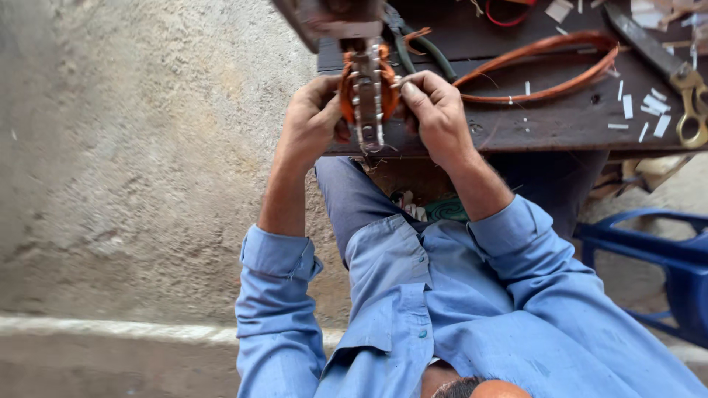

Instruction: The person winds copper wire into the slots of a motor stator, inserts white insulating spacers between coils, and trims excess wire using shears. The work is performed by hand with occasional use of pliers and shears.

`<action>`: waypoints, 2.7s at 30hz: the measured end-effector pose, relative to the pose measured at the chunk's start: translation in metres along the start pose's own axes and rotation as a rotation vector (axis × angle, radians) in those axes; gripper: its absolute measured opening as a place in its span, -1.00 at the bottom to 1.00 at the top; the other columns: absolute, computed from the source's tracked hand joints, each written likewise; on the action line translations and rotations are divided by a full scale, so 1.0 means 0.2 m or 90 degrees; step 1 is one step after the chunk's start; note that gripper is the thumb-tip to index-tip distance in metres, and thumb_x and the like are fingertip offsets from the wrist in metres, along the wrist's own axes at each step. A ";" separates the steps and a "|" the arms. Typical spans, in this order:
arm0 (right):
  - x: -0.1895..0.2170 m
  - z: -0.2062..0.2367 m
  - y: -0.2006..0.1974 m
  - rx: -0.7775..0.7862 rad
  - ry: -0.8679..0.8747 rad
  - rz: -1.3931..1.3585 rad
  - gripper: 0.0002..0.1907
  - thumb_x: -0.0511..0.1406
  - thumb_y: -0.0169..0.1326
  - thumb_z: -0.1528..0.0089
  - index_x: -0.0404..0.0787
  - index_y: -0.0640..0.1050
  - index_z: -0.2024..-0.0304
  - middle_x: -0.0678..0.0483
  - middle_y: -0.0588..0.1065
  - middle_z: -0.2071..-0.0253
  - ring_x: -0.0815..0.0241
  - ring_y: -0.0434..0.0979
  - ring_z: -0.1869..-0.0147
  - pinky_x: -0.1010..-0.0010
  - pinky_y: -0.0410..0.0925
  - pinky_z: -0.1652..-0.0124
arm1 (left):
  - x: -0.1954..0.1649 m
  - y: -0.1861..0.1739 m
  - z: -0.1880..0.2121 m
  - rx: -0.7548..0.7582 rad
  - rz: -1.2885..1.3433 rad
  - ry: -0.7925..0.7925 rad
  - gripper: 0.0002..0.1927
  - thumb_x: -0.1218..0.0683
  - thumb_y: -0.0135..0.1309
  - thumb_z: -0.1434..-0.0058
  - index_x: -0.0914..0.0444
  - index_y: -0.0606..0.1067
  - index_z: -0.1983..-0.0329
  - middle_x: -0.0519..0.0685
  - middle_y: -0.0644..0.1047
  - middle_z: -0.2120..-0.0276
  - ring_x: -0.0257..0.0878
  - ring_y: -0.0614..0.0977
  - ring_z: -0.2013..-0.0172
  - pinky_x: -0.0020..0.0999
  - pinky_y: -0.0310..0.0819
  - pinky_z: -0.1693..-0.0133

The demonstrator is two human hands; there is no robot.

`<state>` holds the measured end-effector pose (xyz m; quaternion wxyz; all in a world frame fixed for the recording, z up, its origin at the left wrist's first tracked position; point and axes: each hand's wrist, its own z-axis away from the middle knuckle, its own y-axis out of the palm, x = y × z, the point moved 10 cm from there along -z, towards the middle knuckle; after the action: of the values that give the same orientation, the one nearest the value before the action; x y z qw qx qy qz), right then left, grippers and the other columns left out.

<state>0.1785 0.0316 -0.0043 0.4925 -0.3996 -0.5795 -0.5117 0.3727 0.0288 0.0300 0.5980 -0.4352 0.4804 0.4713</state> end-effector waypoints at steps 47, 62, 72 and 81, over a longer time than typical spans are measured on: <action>0.16 -0.12 -0.05 0.125 -0.217 0.065 -0.50 -0.50 0.12 -0.14 -0.25 0.60 -0.16 0.05 0.46 -0.12 0.25 0.51 -0.07 0.42 0.45 -0.11 | 0.25 0.07 0.08 -0.169 0.058 0.144 -0.92 0.30 0.09 -0.25 0.33 0.56 0.22 -0.09 0.60 0.35 -0.40 0.57 0.38 -0.49 0.47 0.35; 0.11 -0.13 -0.06 0.040 -0.172 0.119 -0.80 -0.28 0.21 -0.33 -0.31 0.65 0.11 0.08 0.63 0.27 0.34 0.62 0.19 0.47 0.50 0.19 | 0.17 0.14 0.10 -0.152 0.048 0.182 -0.94 0.28 0.12 -0.31 0.33 0.54 0.17 -0.10 0.62 0.30 -0.40 0.59 0.34 -0.49 0.52 0.30; 0.31 0.06 0.00 -0.103 -0.462 0.471 -0.79 -0.29 0.20 -0.34 -0.32 0.58 0.33 -0.05 0.54 0.39 -0.04 0.58 0.30 0.14 0.41 0.26 | 0.16 0.14 0.10 -0.154 0.065 0.190 -0.94 0.31 0.12 -0.27 0.35 0.56 0.22 -0.09 0.62 0.33 -0.40 0.59 0.37 -0.48 0.52 0.33; 0.08 -0.09 -0.07 0.085 -0.099 0.202 -0.72 -0.17 0.18 -0.37 -0.27 0.64 0.25 0.04 0.55 0.48 0.33 0.47 0.39 0.38 0.33 0.42 | 0.18 0.10 0.08 -0.132 0.161 0.095 -0.91 0.32 0.08 -0.27 0.36 0.59 0.25 -0.02 0.64 0.38 -0.37 0.63 0.44 -0.48 0.55 0.41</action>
<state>0.1658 0.0111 0.0079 0.5461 -0.4909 -0.5782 -0.3558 0.3581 0.0529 -0.0045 0.4484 -0.4643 0.5234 0.5563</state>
